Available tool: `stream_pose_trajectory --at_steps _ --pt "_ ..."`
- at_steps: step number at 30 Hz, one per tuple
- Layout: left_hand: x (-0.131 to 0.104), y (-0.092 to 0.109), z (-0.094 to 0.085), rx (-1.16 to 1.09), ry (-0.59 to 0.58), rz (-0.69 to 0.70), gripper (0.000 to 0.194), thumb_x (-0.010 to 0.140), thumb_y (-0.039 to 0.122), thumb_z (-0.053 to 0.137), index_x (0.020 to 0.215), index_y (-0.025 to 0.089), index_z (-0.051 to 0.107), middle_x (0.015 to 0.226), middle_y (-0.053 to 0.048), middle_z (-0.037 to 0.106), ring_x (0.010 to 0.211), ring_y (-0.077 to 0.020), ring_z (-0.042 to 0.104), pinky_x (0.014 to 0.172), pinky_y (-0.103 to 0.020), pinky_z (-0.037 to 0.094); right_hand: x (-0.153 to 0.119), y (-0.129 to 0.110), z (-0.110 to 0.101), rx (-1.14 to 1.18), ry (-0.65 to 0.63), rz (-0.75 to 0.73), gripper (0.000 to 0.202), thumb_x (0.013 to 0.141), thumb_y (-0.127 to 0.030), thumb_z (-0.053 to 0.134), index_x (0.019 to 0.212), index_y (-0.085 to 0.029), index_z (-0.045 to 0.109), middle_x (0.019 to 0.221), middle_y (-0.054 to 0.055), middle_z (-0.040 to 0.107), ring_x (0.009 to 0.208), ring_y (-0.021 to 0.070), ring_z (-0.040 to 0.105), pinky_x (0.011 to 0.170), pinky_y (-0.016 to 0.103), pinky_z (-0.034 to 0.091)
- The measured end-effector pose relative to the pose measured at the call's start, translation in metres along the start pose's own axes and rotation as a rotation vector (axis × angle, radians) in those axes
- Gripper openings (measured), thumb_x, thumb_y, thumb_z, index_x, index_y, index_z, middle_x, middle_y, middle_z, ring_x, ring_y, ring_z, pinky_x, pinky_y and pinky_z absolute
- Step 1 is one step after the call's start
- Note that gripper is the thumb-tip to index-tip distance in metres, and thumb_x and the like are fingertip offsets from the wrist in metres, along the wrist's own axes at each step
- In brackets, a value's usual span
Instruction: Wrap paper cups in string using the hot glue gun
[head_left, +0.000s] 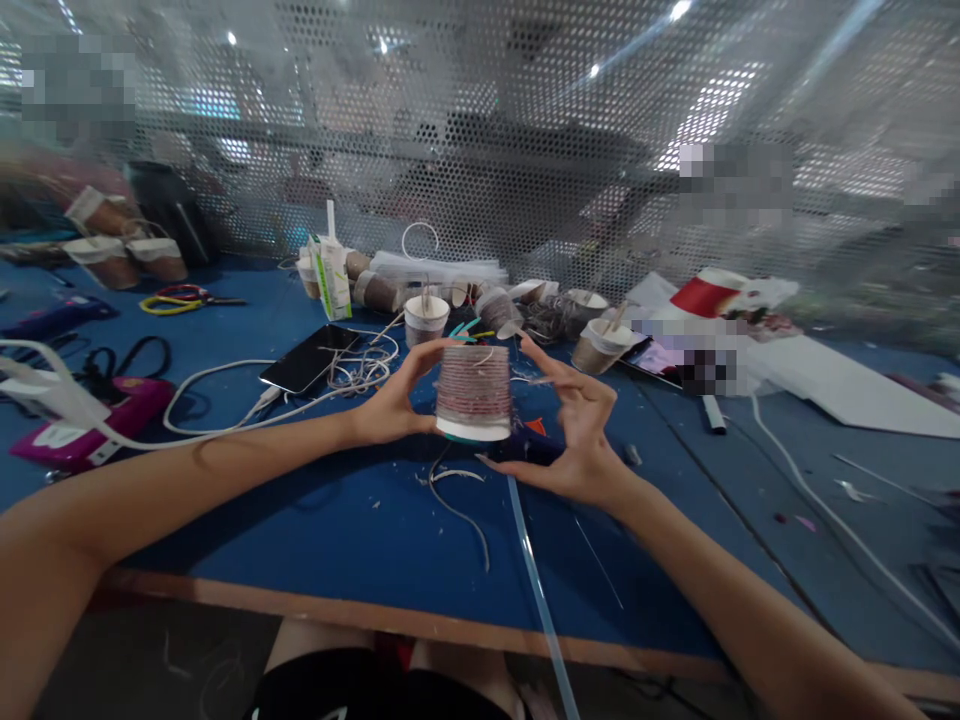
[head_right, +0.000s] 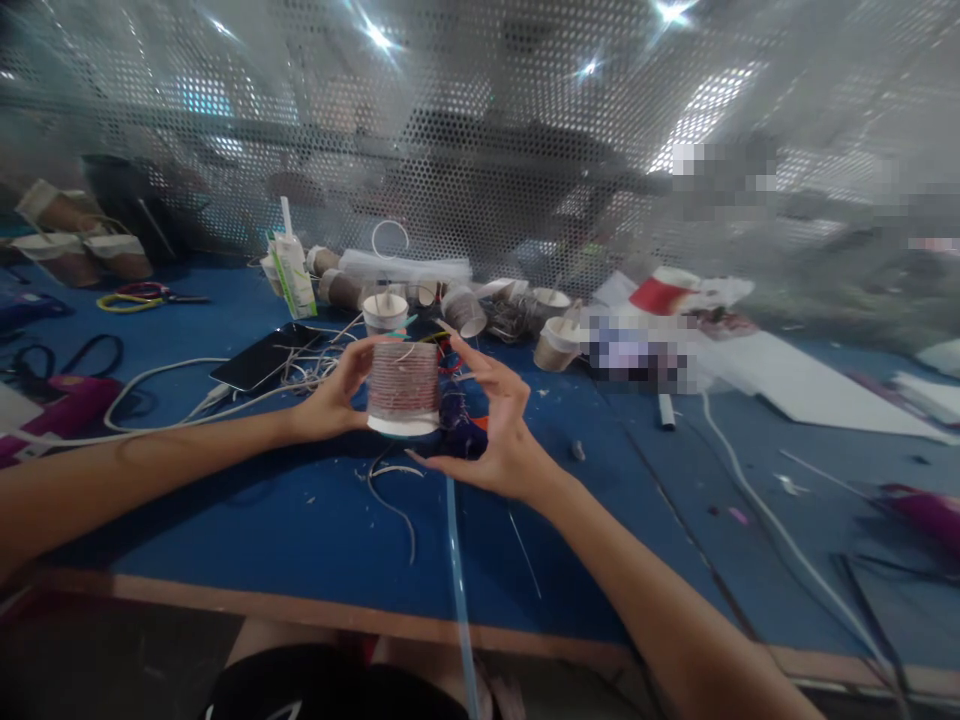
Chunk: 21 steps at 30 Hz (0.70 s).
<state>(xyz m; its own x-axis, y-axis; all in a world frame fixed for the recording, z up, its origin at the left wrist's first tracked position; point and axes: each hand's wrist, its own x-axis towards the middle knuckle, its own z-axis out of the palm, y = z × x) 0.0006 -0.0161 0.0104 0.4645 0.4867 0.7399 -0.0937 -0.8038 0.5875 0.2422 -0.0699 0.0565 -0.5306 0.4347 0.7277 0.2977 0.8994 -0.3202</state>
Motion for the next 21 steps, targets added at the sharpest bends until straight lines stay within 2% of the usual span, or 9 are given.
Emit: stream_pose_trajectory --at_steps 3,7,10,14,17,21 --pt "0.001 0.001 0.000 -0.020 -0.061 -0.002 0.088 0.073 0.042 0.080 0.142 0.031 0.027 0.148 -0.014 0.043 0.140 -0.0327 0.044 0.116 -0.056 0.039 -0.003 0.000 0.004 -0.009 -0.048 0.036 0.067 0.071 -0.021 0.080 0.108 -0.030 0.025 0.154 0.019 0.035 0.147 0.0278 0.031 0.115 0.056 0.034" --pt "0.002 0.004 0.001 -0.032 -0.130 -0.045 0.088 0.074 0.039 0.080 0.144 0.030 0.027 0.147 -0.015 0.044 0.139 -0.0337 0.045 0.115 -0.056 0.040 -0.004 -0.001 0.005 0.030 -0.043 0.081 0.054 0.079 -0.026 0.074 0.098 -0.029 0.024 0.152 0.020 0.039 0.145 0.0271 0.035 0.113 0.056 0.037" --pt "0.002 0.007 0.002 -0.007 -0.166 -0.003 0.087 0.075 0.035 0.079 0.145 0.031 0.026 0.149 -0.015 0.042 0.140 -0.0328 0.043 0.116 -0.055 0.040 -0.004 -0.003 0.005 0.021 -0.039 0.088 0.049 0.081 -0.026 0.071 0.094 -0.029 0.023 0.146 0.021 0.046 0.140 0.0285 0.041 0.108 0.055 0.042" --pt "0.001 0.010 0.002 0.127 -0.105 0.054 0.098 0.072 0.034 0.080 0.148 0.029 0.019 0.154 -0.016 0.034 0.144 -0.0343 0.036 0.118 -0.057 0.035 -0.004 -0.005 0.004 -0.043 -0.043 0.086 0.048 0.079 -0.017 0.068 0.094 -0.029 0.023 0.144 0.021 0.048 0.137 0.0291 0.045 0.104 0.058 0.043" --pt "0.001 0.011 0.001 0.222 -0.087 0.067 0.089 0.075 0.032 0.077 0.147 0.026 0.026 0.146 -0.017 0.043 0.138 -0.0339 0.045 0.114 -0.056 0.040 -0.004 -0.006 0.005 -0.090 -0.076 0.089 0.045 0.080 -0.012 0.064 0.095 -0.028 0.024 0.147 0.022 0.046 0.139 0.0285 0.043 0.105 0.059 0.042" --pt "0.000 0.012 0.002 0.348 -0.006 0.093 0.078 0.076 0.029 0.075 0.142 0.024 0.034 0.135 -0.016 0.052 0.128 -0.0317 0.053 0.108 -0.052 0.047 -0.003 -0.008 0.009 -0.003 -0.079 0.126 0.043 0.081 -0.011 0.063 0.094 -0.028 0.025 0.155 0.023 0.035 0.143 0.0274 0.038 0.106 0.052 0.046"
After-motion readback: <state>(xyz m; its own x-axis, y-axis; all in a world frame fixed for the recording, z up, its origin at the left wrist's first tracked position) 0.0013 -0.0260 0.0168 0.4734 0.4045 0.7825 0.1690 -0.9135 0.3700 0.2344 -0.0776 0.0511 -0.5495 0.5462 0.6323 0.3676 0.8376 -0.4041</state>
